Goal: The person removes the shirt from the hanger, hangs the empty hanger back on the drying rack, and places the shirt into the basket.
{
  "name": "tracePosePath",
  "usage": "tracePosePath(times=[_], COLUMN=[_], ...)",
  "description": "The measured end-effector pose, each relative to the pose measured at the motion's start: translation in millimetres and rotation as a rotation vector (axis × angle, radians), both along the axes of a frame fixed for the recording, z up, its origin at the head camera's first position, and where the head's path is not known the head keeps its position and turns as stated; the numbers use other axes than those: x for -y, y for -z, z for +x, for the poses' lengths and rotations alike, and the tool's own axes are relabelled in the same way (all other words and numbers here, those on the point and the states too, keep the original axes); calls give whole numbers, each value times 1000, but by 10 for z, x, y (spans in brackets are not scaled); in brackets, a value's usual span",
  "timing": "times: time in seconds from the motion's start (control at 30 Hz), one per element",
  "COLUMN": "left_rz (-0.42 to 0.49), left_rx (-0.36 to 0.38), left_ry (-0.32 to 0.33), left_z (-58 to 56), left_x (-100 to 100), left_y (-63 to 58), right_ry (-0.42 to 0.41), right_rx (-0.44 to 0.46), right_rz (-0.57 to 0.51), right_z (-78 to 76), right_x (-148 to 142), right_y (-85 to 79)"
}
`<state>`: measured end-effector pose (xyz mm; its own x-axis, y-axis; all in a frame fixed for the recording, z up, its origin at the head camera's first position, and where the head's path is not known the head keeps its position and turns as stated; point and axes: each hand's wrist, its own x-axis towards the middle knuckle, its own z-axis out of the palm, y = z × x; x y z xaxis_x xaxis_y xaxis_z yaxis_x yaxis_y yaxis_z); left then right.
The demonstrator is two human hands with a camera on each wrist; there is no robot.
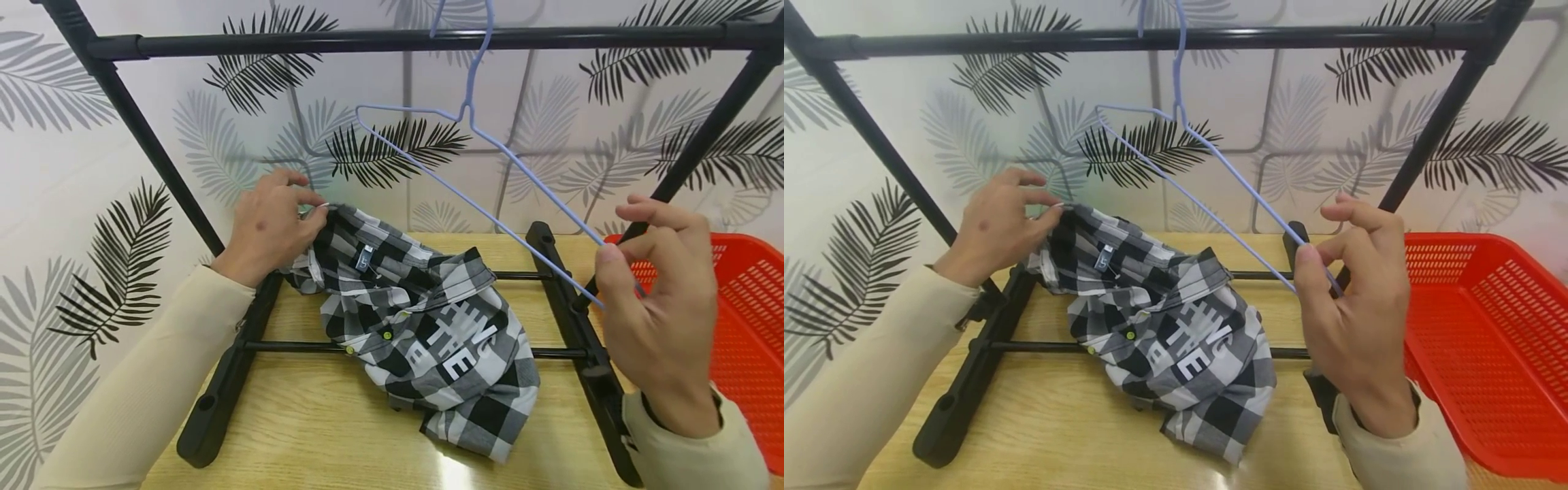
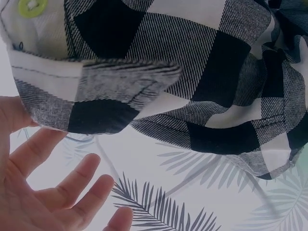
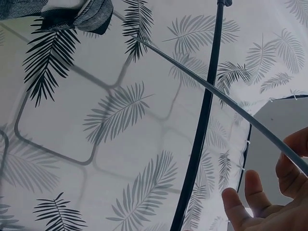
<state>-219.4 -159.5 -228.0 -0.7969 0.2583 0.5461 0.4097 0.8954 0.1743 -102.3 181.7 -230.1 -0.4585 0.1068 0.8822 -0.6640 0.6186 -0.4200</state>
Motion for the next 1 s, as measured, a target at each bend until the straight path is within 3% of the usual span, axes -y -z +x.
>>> tracePosePath(times=[0.63,1.0], left_rz=[-2,-20], left_rx=[-41,-114], left_ry=[47,127], left_z=[93,154], left_x=[38,-79], left_y=[28,44], right_ry=[12,-23], right_rx=[43,110], right_rz=[-5,97], right_z=[-121,-185], right_x=[173,169], right_y=[-40,50])
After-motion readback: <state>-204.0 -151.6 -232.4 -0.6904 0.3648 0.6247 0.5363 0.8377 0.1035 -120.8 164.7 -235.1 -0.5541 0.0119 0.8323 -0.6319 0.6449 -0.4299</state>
